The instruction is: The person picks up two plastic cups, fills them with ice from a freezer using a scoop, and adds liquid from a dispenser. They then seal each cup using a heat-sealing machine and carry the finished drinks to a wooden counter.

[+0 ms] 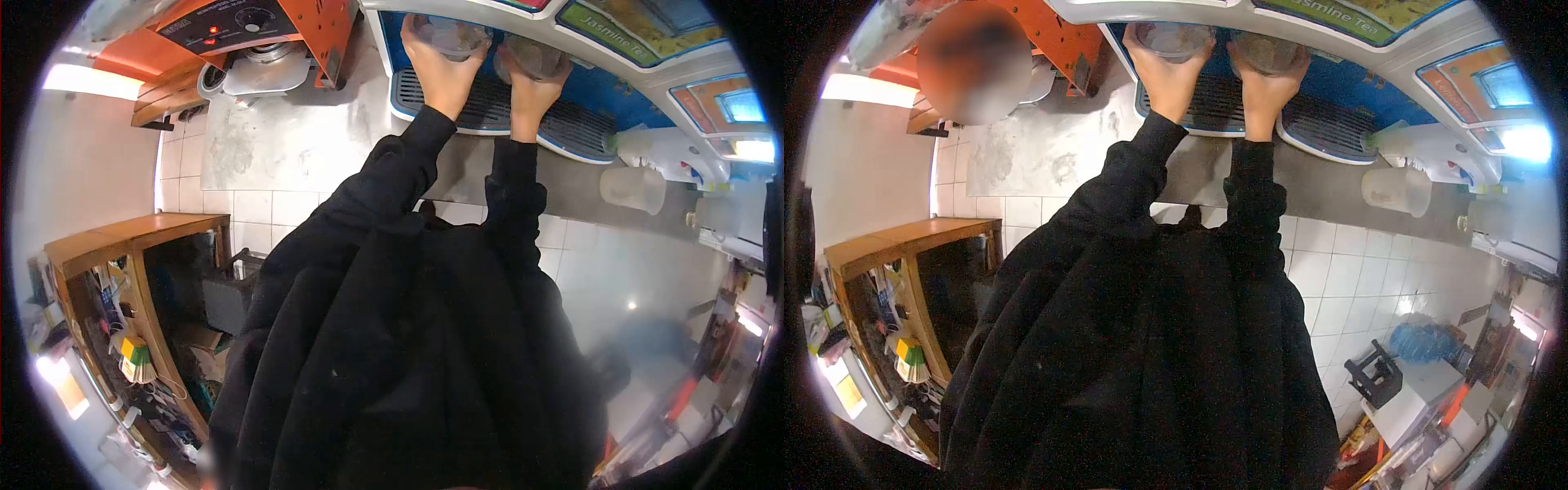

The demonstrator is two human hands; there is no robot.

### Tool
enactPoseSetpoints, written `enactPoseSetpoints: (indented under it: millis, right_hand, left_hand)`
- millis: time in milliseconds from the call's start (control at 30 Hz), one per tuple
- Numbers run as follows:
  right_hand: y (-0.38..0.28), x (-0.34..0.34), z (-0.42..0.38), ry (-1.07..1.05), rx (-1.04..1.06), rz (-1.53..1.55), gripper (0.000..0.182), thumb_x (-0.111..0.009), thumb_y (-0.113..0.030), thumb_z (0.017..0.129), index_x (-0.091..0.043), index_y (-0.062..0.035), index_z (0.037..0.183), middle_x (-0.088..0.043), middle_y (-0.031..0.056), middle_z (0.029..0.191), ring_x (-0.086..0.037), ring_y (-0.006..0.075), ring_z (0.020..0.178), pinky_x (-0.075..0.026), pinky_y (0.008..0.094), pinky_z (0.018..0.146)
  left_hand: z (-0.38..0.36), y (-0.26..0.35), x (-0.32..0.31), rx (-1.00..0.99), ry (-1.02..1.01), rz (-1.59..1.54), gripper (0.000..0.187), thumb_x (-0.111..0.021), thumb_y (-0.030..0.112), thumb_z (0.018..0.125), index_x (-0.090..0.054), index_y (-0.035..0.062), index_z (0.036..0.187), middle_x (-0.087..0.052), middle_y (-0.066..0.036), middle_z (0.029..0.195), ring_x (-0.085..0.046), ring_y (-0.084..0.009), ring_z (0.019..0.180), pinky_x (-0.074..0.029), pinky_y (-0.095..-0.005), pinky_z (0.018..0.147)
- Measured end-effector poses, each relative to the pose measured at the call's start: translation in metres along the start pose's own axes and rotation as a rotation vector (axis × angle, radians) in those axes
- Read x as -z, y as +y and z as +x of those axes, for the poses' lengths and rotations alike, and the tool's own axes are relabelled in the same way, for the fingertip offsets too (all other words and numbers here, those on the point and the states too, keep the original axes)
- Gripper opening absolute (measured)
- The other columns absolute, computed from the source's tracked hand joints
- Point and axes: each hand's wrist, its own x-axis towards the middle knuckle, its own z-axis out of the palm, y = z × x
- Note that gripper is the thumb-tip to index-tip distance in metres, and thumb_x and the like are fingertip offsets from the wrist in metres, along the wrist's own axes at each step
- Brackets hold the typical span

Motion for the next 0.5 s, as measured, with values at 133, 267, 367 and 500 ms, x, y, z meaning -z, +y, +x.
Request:
enactPoseSetpoints:
  millis: [133,267,367,500]
  right_hand:
    - [0.001,0.006,0.001,-0.052,0.034,-0.078,0.088,-0.084,-0.029,0.05,-0.037,0.0079,0.116,-0.047,0.0166,0.113,-0.045,0.0229,0.105,-0.037,0.0318,0.089]
    - [-0.006,0.011,0.001,-0.102,0.032,-0.095,0.087,-0.084,-0.03,0.05,-0.038,0.0075,0.115,-0.048,0.0167,0.112,-0.047,0.0235,0.103,-0.039,0.0322,0.088]
    - [-0.002,0.008,0.0,-0.03,0.085,0.018,0.08,-0.083,-0.034,0.048,-0.044,0.0021,0.107,-0.055,0.0141,0.102,-0.055,0.0234,0.093,-0.044,0.0324,0.081]
    - [-0.001,0.01,0.002,-0.046,0.103,-0.037,0.078,-0.082,-0.036,0.05,-0.044,0.0012,0.107,-0.055,0.0141,0.101,-0.055,0.0231,0.093,-0.044,0.0324,0.08]
  left_hand:
    - [0.0,0.026,0.011,0.117,-0.004,-0.067,0.07,-0.069,0.021,0.068,-0.031,-0.0046,0.121,-0.038,-0.022,0.119,-0.036,-0.0329,0.113,-0.027,-0.0382,0.096]
    - [-0.004,0.014,0.012,0.149,-0.012,-0.052,0.086,-0.077,0.019,0.056,-0.027,-0.0061,0.122,-0.037,-0.024,0.116,-0.037,-0.0334,0.111,-0.029,-0.0381,0.094]
    - [-0.006,0.013,0.011,0.132,-0.004,0.007,0.082,-0.076,0.019,0.057,-0.029,-0.0059,0.12,-0.038,-0.023,0.115,-0.038,-0.0336,0.11,-0.03,-0.038,0.093]
    - [-0.007,0.011,0.01,0.098,0.013,-0.002,0.08,-0.075,0.021,0.057,-0.031,-0.0062,0.119,-0.04,-0.023,0.114,-0.039,-0.0341,0.108,-0.031,-0.0384,0.092]
